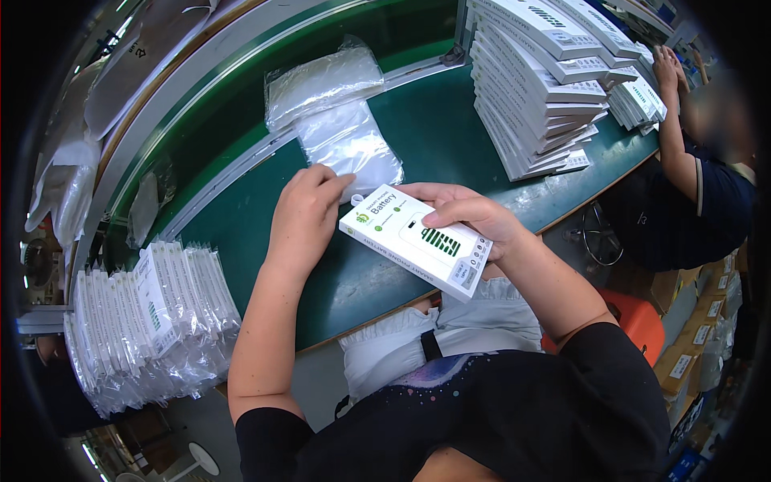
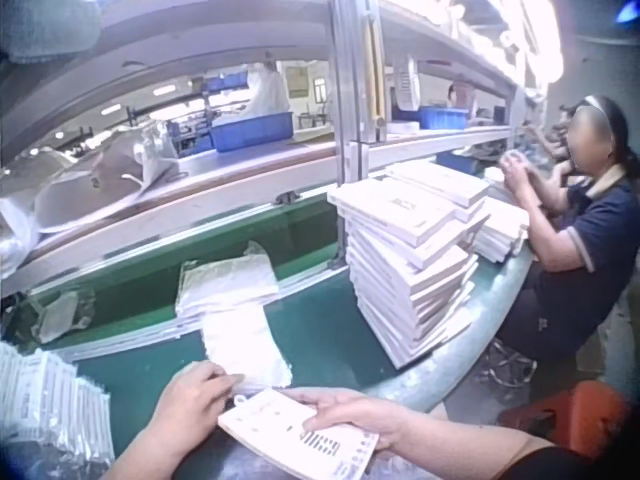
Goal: Packing individual battery products into plastic bags and then into larger groups.
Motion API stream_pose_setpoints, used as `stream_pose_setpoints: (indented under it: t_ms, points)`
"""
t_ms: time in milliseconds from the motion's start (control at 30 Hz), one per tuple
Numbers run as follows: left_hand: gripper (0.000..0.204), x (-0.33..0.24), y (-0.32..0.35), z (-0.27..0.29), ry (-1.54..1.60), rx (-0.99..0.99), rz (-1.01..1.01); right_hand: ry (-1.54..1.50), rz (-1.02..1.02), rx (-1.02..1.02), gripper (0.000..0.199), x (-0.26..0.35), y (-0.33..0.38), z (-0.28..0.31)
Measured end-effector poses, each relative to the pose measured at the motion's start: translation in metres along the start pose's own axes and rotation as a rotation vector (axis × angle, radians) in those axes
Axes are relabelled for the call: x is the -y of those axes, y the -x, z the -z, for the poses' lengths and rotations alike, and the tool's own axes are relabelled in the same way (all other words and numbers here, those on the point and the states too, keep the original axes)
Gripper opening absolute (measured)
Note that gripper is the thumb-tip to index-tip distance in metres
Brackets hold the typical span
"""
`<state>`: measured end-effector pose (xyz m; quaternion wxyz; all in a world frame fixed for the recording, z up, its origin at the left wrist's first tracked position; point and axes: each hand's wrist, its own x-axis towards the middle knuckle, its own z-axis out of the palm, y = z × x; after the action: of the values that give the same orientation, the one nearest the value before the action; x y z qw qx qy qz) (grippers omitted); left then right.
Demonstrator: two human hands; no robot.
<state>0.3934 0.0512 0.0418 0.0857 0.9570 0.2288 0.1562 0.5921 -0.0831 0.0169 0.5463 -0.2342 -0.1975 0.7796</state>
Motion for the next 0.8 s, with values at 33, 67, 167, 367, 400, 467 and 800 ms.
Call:
stream_pose_setpoints:
  t_ms: [33,67,167,367,400,467,800]
  points:
    - [0.031,-0.003,-0.001,0.000,0.097,-0.077,0.046,-0.006,0.001,-0.002,0.067,-0.002,0.001,-0.002]
    - [0.029,-0.006,-0.002,-0.001,0.193,-0.154,0.093,-0.020,-0.019,0.010,0.067,-0.002,0.001,-0.006]
    - [0.018,-0.010,-0.003,-0.003,0.322,-0.193,0.175,-0.007,-0.045,0.049,0.067,-0.005,-0.008,-0.010]
    - [0.013,-0.005,-0.005,-0.004,0.381,-0.267,0.237,0.107,0.056,-0.005,0.066,0.008,-0.029,-0.011]
    - [0.013,-0.003,-0.004,-0.003,0.378,-0.270,0.239,0.108,0.055,-0.001,0.066,0.010,-0.029,-0.011]
    - [0.015,0.002,-0.002,-0.004,0.602,-0.177,0.433,0.222,0.036,-0.014,0.065,0.015,-0.023,-0.007]
    - [0.019,0.001,0.000,0.003,0.727,-0.011,0.626,0.469,0.020,-0.084,0.071,0.014,-0.019,-0.008]
